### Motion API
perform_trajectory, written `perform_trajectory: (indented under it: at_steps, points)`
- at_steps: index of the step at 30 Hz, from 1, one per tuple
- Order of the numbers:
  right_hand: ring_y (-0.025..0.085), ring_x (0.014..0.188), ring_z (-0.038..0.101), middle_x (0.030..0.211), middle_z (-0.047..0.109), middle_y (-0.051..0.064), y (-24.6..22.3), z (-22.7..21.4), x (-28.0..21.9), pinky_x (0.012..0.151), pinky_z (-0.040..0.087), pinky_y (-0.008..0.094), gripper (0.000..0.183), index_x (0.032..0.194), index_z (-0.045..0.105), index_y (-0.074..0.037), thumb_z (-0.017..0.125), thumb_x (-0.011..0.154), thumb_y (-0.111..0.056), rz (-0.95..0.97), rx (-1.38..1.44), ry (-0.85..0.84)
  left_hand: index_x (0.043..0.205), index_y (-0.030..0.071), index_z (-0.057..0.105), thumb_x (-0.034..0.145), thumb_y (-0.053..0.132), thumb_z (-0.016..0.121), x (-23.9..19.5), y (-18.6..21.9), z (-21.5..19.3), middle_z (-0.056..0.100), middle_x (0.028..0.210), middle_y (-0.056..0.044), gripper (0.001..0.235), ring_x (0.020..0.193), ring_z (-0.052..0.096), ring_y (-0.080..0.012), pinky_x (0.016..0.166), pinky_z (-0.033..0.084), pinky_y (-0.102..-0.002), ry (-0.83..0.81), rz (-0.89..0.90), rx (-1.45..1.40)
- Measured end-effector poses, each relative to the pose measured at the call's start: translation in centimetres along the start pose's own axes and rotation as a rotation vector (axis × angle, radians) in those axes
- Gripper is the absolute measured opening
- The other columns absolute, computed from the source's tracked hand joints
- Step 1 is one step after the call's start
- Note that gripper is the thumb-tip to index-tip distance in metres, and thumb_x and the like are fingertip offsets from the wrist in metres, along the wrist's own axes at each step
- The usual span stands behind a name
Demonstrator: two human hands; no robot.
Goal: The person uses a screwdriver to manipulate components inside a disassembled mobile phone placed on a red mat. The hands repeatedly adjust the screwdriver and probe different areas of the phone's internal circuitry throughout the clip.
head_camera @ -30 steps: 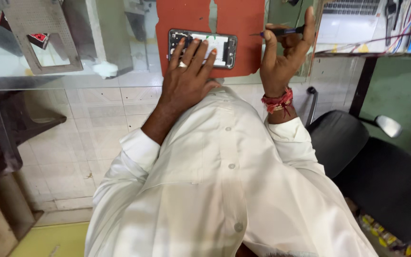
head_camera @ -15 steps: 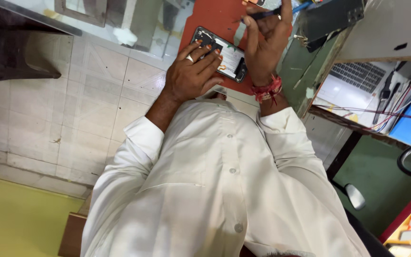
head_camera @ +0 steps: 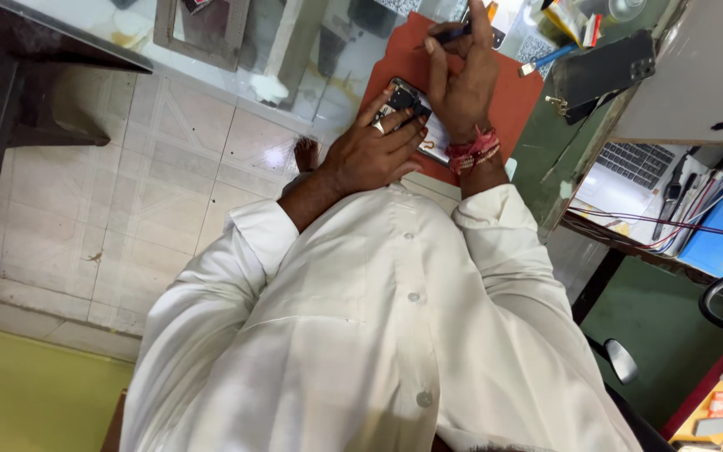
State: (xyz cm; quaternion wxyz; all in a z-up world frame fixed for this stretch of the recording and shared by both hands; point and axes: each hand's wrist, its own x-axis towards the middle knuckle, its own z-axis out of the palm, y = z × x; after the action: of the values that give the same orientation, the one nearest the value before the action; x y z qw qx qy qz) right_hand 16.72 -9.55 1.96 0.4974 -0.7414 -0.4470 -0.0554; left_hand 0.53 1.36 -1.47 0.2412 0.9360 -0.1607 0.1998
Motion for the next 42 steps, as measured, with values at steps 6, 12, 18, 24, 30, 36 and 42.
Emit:
perform_trajectory:
  at_steps: [6,12,18,24,30,36,42]
  points:
    - [0.02,0.097,0.078,0.114,0.076,0.013,-0.2,0.2,0.1,0.082,0.062,0.027,0.065,0.16,0.026,-0.001,0.069,0.112,0.003,-0.003,-0.043,-0.023,0.129,0.0,0.07,0.097,0.042,0.076,-0.6,-0.7,1.1,0.063,0.141,-0.015,0.053,0.135,0.056,-0.0302,0.123,0.033,-0.055,-0.003,0.042,-0.044]
    - [0.02,0.097,0.079,0.117,0.074,0.014,-0.5,0.1,0.5,0.087,0.065,0.028,0.063,0.161,0.024,-0.003,0.066,0.114,0.004,-0.028,0.02,0.003,0.126,0.0,0.071,0.095,0.043,0.076,-0.5,-0.6,1.2,0.064,0.14,-0.015,0.053,0.134,0.057,-0.0299,0.121,0.034,-0.055,0.0,0.032,-0.021]
    - [0.022,0.101,0.079,0.116,0.074,0.015,-0.3,0.0,0.4,0.085,0.064,0.028,0.066,0.161,0.023,-0.003,0.068,0.113,0.004,0.018,0.03,-0.018,0.125,-0.001,0.072,0.095,0.043,0.078,-0.5,-0.3,0.8,0.064,0.141,-0.017,0.054,0.134,0.057,-0.0315,0.121,0.036,-0.055,0.037,0.042,-0.01]
    - [0.022,0.1,0.079,0.115,0.075,0.013,-0.4,-0.1,0.2,0.085,0.064,0.027,0.068,0.162,0.021,-0.006,0.067,0.113,0.003,-0.027,-0.037,-0.027,0.122,-0.002,0.072,0.095,0.043,0.078,-0.4,0.1,0.3,0.064,0.14,-0.019,0.052,0.133,0.059,-0.0321,0.12,0.039,-0.055,0.06,0.042,-0.014]
    - [0.022,0.099,0.079,0.115,0.074,0.015,0.3,-0.2,-0.2,0.083,0.065,0.027,0.067,0.162,0.021,-0.007,0.065,0.113,0.003,-0.082,-0.027,0.013,0.121,-0.005,0.071,0.095,0.044,0.079,-0.4,0.1,0.3,0.063,0.14,-0.021,0.056,0.132,0.058,-0.0335,0.12,0.039,-0.055,0.067,0.047,0.002]
    - [0.025,0.099,0.068,0.116,0.065,0.014,0.1,-0.4,-0.8,0.091,0.059,0.037,0.064,0.167,0.014,-0.012,0.053,0.118,0.004,0.009,0.187,0.083,0.118,-0.002,0.072,0.098,0.04,0.082,-1.0,0.2,0.1,0.069,0.128,-0.018,0.048,0.124,0.062,-0.03,0.119,0.043,-0.051,0.161,0.055,0.032]
    - [0.037,0.088,0.066,0.105,0.064,0.016,-0.3,-1.3,0.8,0.075,0.052,0.045,0.018,0.114,0.066,-0.002,0.079,0.101,-0.006,0.003,-0.34,-0.221,0.108,0.004,0.074,0.098,0.029,0.082,-1.9,0.1,-1.2,0.07,0.117,-0.012,0.028,0.111,0.064,-0.024,0.106,0.048,-0.046,0.263,0.016,0.079]
